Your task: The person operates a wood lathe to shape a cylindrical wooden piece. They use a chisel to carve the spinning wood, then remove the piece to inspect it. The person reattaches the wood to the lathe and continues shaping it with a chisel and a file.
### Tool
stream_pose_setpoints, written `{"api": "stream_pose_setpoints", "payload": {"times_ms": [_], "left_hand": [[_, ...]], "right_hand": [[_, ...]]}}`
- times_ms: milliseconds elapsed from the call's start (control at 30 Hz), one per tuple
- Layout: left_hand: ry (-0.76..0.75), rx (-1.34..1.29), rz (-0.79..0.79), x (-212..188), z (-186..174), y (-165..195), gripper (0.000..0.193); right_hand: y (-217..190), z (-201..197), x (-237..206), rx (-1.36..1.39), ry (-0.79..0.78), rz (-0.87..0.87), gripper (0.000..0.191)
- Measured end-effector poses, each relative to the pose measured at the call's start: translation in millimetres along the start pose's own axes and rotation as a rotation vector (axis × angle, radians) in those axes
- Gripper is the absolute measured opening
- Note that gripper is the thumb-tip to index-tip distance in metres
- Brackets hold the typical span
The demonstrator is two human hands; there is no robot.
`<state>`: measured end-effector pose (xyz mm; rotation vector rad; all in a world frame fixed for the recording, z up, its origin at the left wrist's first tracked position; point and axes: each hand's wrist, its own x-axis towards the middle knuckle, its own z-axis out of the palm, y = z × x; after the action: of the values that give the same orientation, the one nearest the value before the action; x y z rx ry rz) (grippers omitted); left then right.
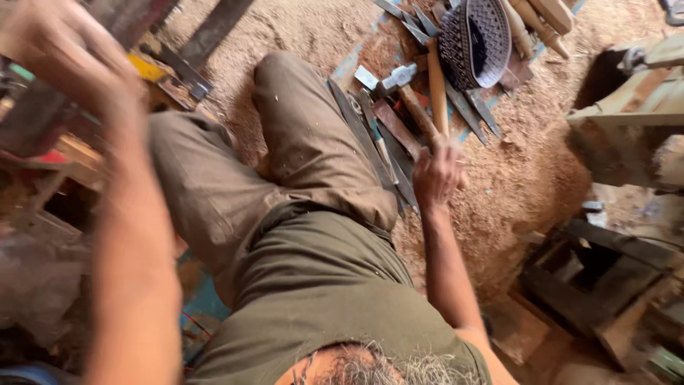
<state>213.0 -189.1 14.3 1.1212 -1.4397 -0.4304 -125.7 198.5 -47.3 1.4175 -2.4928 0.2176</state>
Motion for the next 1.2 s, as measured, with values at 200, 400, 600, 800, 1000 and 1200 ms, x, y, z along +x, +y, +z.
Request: {"api": "stream_pose_setpoints", "payload": {"times_ms": [200,400,600,800,1000,1200], "left_hand": [[-0.355,-0.198,-0.461,-155,-20,-1,0.015],[-0.456,-0.007,-0.429,-157,-16,-66,0.014],[-0.454,-0.153,-0.518,-156,-1,-56,0.015],[-0.625,-0.432,-0.646,-179,18,-1,0.018],[-0.932,-0.721,-0.670,-140,15,78,0.043],[-0.917,-0.721,-0.427,-119,-63,155,0.029]], "right_hand": [[-35,27,-18,0.195,-0.436,0.070,0.047],[-36,36,-25,0.162,-0.478,-0.083,0.061],[-37,50,-41,0.153,-0.781,0.171,0.049],[-18,42,-46,0.515,-0.522,0.130,0.037],[-27,-25,-42,0.785,-0.589,0.178,0.035],[-69,-44,-3,1.212,-0.606,-0.186,0.042]]}}
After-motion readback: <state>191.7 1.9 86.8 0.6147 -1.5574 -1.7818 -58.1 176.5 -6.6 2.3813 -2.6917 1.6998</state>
